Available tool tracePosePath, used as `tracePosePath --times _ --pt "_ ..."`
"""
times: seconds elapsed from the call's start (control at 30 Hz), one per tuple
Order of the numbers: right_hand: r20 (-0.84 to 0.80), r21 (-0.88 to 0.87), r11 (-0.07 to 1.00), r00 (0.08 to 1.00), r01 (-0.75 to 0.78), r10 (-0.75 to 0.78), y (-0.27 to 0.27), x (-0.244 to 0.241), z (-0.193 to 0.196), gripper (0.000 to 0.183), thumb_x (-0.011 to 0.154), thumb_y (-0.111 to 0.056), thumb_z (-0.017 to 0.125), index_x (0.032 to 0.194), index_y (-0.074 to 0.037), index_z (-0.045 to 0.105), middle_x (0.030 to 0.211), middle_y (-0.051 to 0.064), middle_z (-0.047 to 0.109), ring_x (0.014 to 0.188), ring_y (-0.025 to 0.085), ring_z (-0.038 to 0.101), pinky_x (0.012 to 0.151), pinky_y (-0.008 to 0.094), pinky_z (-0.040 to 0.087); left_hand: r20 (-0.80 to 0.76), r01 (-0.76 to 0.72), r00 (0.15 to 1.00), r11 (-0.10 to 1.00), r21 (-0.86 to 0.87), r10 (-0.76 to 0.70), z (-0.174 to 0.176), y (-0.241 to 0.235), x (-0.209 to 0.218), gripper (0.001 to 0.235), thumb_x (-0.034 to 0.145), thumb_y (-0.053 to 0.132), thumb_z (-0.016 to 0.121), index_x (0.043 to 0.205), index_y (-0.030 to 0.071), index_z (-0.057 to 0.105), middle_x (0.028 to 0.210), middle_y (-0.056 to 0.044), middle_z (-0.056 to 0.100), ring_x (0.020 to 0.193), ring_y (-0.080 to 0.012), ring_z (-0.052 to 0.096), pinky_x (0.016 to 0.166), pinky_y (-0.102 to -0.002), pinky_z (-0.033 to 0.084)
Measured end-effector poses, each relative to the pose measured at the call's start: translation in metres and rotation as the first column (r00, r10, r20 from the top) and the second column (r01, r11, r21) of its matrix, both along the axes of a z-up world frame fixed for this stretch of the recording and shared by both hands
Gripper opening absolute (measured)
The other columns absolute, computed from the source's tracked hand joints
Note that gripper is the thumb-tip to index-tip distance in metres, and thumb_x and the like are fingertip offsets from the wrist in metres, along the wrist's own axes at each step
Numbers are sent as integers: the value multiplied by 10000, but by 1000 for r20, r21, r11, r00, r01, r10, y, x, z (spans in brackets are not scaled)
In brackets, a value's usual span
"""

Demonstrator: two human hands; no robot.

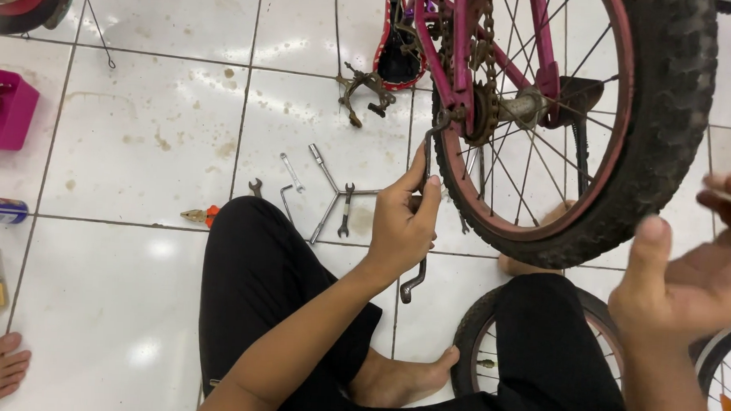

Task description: The person sits on the floor and works on a pink bicycle, using a wrench to tighten the rear wheel axle nuts. They rotate the wheel to check alignment and continue adjusting the nuts on both sides of the axle.

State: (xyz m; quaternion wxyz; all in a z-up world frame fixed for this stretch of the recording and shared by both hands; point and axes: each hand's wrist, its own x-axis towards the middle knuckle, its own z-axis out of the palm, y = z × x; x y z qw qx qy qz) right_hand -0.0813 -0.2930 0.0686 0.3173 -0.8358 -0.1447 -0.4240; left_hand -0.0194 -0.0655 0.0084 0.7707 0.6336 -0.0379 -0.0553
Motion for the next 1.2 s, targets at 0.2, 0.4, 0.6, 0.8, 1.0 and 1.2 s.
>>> tracePosePath --times 0.2,0.4,0.6,0.8,1.0,1.2 --pt "-317 375 898 879 -230 357 28 24 5 692 973 -261 587 1506 -17 219 1495 277 413 1381 472 540 1123 570 552 -39 31 999 999 34 -30 8 -10 6 592 1020 226 434 1579 48 349 503 32 381 361 -109 415 355 -275 437" --pt "-284 412 884 891 -221 355 46 27 16 450 1031 36 512 1404 26 259 1238 341 520 1240 460 602 1074 577 604 -132 83 989 994 70 -73 26 -7 5 629 1006 247 416 1603 83 304 531 -3 428 360 -178 532 368 -288 486" --pt "-297 438 877 889 -197 349 42 24 9 391 1032 -7 543 1331 10 291 1110 293 591 1023 432 686 1010 527 605 -144 177 977 972 154 -155 34 -3 4 648 1000 179 374 1628 123 223 621 -21 422 418 -176 552 434 -309 572" --pt "-304 420 892 901 -164 309 43 24 9 393 1019 32 532 1340 4 306 958 230 549 863 366 694 895 519 637 -56 174 985 943 283 -165 46 -5 8 704 963 172 399 1591 -69 191 578 29 347 483 -78 338 411 -305 307" --pt "-311 430 889 899 -158 310 43 23 6 413 1031 67 514 1365 -8 282 960 228 526 864 344 684 863 498 662 -123 233 969 959 162 -214 56 0 7 473 994 178 398 1464 146 439 683 -13 466 450 -128 442 406 -272 370" --pt "-314 408 900 903 -152 295 46 22 8 385 1026 51 498 1342 -25 291 882 212 576 773 306 678 1056 562 595 -119 253 964 958 134 -238 48 -5 3 746 1002 306 380 1634 36 91 619 25 386 502 -85 377 421 -283 358"
